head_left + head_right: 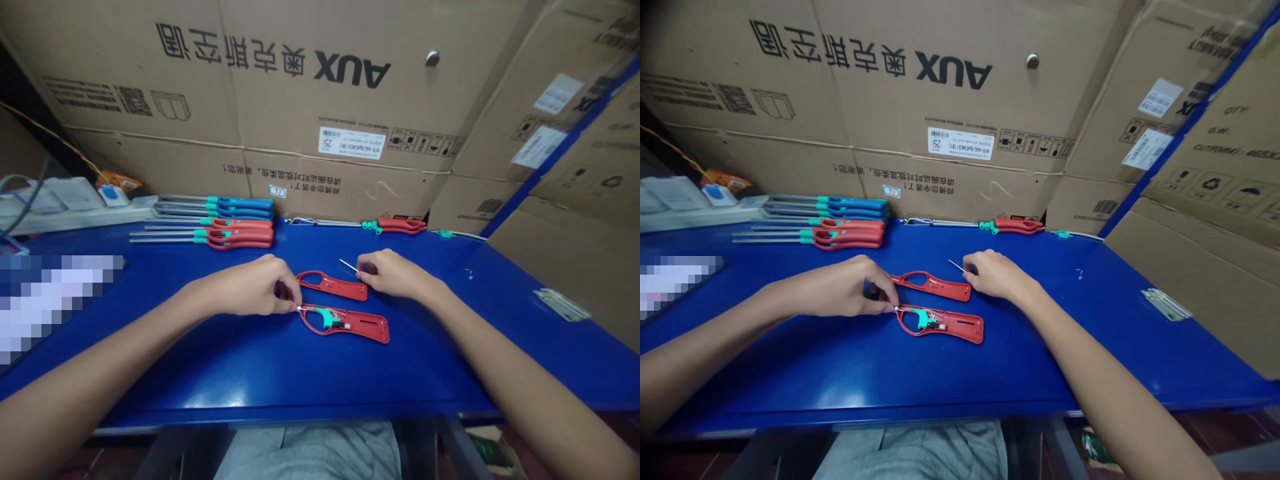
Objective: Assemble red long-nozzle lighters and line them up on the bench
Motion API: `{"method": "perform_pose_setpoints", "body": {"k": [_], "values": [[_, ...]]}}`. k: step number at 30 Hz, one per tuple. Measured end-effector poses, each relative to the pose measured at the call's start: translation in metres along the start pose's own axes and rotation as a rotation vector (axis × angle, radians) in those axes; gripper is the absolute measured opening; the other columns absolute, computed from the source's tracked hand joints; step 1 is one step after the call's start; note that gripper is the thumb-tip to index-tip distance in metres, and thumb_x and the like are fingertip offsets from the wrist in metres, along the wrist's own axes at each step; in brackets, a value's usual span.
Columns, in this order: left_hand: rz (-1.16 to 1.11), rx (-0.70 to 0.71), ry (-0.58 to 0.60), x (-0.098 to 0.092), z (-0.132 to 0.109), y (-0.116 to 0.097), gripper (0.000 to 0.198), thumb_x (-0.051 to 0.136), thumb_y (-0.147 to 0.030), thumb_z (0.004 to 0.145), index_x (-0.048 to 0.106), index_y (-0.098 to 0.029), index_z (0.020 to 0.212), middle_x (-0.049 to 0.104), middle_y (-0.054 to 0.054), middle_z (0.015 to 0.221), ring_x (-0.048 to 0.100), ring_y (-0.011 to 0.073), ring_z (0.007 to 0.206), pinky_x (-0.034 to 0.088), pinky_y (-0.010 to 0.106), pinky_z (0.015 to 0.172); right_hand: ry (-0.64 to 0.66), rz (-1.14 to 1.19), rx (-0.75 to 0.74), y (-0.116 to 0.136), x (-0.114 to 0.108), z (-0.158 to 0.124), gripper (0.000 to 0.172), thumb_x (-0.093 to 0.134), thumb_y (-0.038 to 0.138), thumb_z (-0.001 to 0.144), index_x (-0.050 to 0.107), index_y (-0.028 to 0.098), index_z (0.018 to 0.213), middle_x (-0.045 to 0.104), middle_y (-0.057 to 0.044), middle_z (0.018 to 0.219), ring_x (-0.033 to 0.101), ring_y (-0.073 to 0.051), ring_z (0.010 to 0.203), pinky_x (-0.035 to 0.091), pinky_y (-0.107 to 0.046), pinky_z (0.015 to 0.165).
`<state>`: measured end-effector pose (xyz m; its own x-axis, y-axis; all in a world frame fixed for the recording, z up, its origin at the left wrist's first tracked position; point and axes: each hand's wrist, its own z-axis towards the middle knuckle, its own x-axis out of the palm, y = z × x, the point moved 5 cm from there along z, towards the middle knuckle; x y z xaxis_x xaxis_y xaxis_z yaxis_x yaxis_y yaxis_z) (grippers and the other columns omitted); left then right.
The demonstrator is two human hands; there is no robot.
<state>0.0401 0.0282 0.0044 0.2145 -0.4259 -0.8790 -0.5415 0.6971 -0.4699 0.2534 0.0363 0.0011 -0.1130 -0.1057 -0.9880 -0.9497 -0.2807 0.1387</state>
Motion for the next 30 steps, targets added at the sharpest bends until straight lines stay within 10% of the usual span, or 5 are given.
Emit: {"method": "perform_pose_setpoints", "body": {"k": [15, 21, 30], "values": [[0.299, 0.172, -0.103, 0.002, -0.004, -0.016, 0.014, 0.055, -0.013, 0.071, 0.067, -0.018, 0.076, 0.066, 0.003, 0.074, 0.06, 0.0177, 0.074, 0.044, 0.029, 0.072, -0.065, 0.109, -0.072, -0.009, 0.008, 0.009, 0.012, 0.055, 0.026, 0.088, 0.064, 0.019, 0.082, 0.067, -0.004, 0.076, 0.055, -0.014, 0.063, 0.033, -0.024, 0.055], [0.339, 0.216, -0.204, 0.008, -0.003, -0.025, 0.028, 0.058, -0.042, 0.081, 0.063, -0.016, 0.09, 0.061, 0.005, 0.08, 0.055, 0.0201, 0.073, 0.043, 0.033, 0.07, -0.165, 0.16, -0.096, -0.018, 0.012, 0.014, 0.019, 0.054, 0.033, 0.089, 0.065, 0.02, 0.083, 0.067, -0.003, 0.074, 0.055, -0.014, 0.062, 0.035, -0.024, 0.056], [0.274, 0.233, -0.163, 0.029, 0.003, -0.023, 0.031, 0.056, -0.044, 0.086, 0.062, -0.017, 0.1, 0.06, 0.007, 0.094, 0.058, 0.0212, 0.086, 0.046, 0.032, 0.076, -0.303, 0.153, 0.093, -0.076, -0.037, 0.001, 0.017, 0.055, 0.029, 0.085, 0.067, 0.017, 0.085, 0.071, -0.004, 0.081, 0.062, -0.015, 0.071, 0.044, -0.024, 0.065]]}}
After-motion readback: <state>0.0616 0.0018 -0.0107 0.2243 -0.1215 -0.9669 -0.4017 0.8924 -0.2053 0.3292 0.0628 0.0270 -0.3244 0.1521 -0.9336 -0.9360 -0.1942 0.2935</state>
